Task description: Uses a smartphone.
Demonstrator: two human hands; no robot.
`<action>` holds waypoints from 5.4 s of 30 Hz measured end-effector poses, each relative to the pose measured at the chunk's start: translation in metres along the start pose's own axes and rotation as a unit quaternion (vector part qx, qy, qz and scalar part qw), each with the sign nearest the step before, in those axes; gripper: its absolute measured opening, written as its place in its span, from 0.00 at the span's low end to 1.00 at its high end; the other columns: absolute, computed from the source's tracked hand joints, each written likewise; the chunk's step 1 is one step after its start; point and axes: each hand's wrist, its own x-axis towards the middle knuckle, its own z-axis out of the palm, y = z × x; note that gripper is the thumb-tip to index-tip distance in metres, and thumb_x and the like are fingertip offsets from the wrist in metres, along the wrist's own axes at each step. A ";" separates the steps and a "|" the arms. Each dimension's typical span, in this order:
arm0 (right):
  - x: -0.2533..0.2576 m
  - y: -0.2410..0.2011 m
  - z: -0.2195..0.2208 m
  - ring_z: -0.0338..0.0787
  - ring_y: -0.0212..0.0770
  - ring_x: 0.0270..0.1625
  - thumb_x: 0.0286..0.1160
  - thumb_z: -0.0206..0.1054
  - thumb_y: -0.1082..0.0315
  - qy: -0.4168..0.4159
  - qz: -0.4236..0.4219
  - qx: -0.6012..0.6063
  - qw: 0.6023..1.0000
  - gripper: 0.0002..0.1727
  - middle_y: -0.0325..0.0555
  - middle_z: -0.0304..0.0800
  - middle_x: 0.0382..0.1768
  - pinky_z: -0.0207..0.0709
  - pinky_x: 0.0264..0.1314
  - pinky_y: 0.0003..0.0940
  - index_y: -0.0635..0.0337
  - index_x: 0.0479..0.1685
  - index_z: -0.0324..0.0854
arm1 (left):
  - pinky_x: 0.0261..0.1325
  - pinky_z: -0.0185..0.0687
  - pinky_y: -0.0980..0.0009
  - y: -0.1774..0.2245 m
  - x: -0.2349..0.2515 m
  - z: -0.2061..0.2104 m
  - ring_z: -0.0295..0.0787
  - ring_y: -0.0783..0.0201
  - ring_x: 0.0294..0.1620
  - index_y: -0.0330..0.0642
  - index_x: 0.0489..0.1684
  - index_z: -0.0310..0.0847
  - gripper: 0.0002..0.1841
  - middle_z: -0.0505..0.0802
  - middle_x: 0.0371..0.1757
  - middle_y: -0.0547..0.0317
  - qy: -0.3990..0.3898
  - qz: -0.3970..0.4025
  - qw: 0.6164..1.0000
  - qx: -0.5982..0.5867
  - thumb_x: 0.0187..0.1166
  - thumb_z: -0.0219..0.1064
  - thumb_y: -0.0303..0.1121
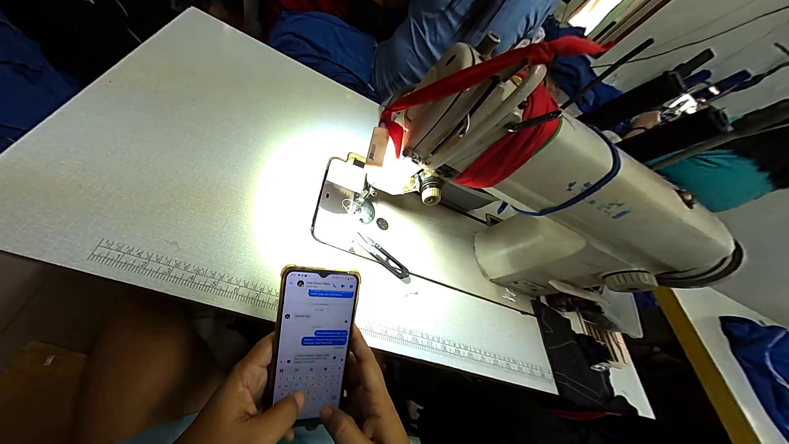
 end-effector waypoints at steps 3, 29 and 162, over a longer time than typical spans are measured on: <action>0.000 0.000 0.000 0.85 0.44 0.71 0.72 0.57 0.83 0.002 0.004 0.008 1.000 0.47 0.63 0.69 0.80 0.89 0.63 0.41 0.80 0.89 0.28 | 0.44 0.94 0.68 0.000 -0.001 -0.002 0.93 0.60 0.59 0.45 0.80 0.60 0.33 0.89 0.67 0.56 -0.018 -0.003 1.000 -0.017 0.72 0.60 0.13; -0.002 0.001 0.000 0.87 0.42 0.69 0.77 0.56 0.81 0.012 0.009 0.050 0.999 0.45 0.57 0.72 0.78 0.91 0.57 0.39 0.77 0.89 0.28 | 0.48 0.94 0.66 0.000 -0.003 -0.007 0.91 0.61 0.62 0.45 0.80 0.62 0.32 0.89 0.69 0.56 -0.052 -0.006 0.997 -0.064 0.74 0.56 0.13; -0.001 0.001 -0.003 0.87 0.41 0.69 0.85 0.45 0.81 0.036 0.011 0.063 0.997 0.35 0.56 0.76 0.77 0.88 0.64 0.40 0.77 0.90 0.36 | 0.51 0.95 0.60 -0.002 -0.001 -0.008 0.91 0.55 0.62 0.43 0.83 0.58 0.34 0.87 0.71 0.51 -0.074 -0.003 0.994 -0.077 0.72 0.54 0.12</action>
